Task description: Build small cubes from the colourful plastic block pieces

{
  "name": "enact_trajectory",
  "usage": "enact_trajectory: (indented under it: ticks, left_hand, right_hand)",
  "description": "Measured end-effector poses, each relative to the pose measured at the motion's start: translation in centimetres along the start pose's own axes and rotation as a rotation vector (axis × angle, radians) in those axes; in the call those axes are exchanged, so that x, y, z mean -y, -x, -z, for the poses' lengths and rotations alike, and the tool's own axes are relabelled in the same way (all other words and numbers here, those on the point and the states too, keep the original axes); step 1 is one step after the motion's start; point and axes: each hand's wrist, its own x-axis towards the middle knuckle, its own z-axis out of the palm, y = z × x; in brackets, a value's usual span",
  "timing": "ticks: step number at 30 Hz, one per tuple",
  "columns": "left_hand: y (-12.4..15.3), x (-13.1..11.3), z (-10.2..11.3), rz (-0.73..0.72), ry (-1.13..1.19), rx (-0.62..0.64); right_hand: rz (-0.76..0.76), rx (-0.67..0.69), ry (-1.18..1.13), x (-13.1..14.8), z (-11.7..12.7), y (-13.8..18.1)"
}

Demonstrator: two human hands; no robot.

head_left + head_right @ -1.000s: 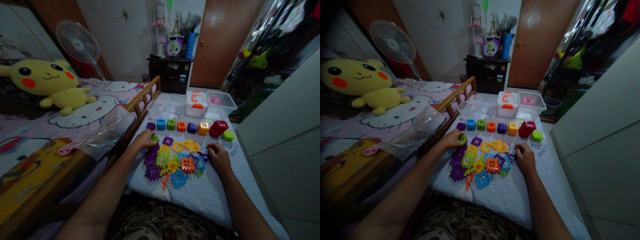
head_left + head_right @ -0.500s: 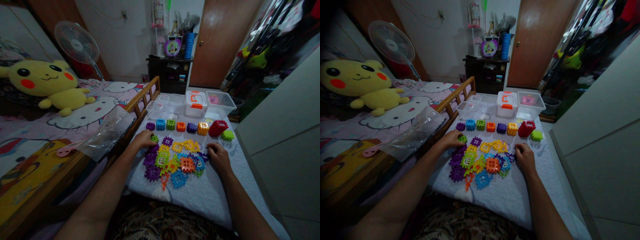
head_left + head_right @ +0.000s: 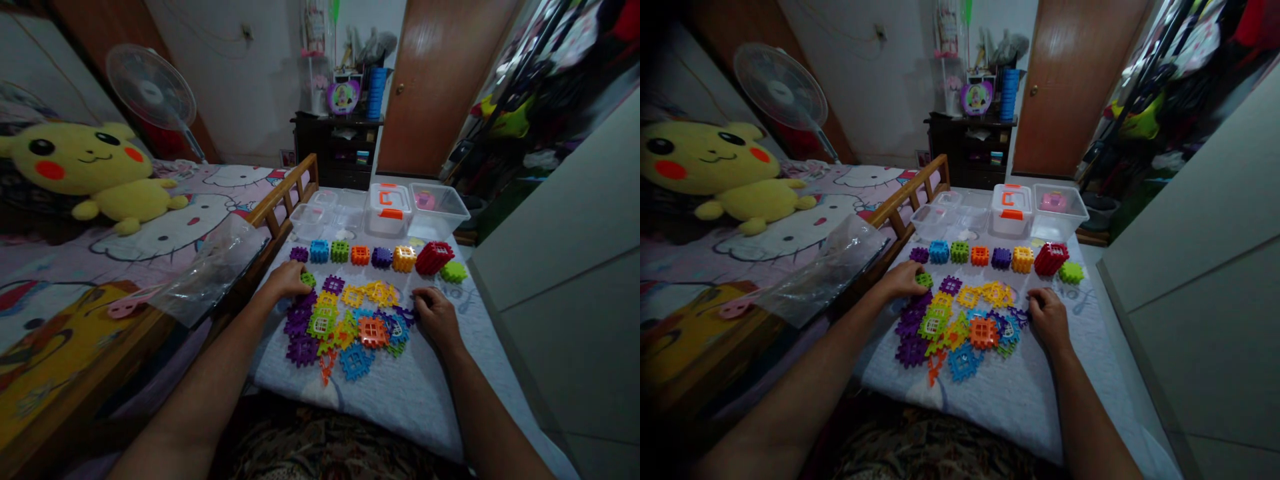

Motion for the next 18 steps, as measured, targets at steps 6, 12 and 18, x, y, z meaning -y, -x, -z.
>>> enact_trajectory:
  ticks: [6,12,18]
  left_hand:
    - [-0.4,-2.3,3.5,-0.127,-0.005,-0.118]
    - [-5.8,-5.2,6.4,-0.329,-0.052,-0.129]
    - [-9.9,-6.7,6.4,-0.377,-0.117,-0.060]
  right_hand:
    - [-0.001,-0.002,-0.001,0.0,0.0,-0.1]
    - [-0.010,0.000,-0.009,0.0,0.0,0.0]
    - [-0.010,-0.013,-0.026,0.1,-0.1,0.0]
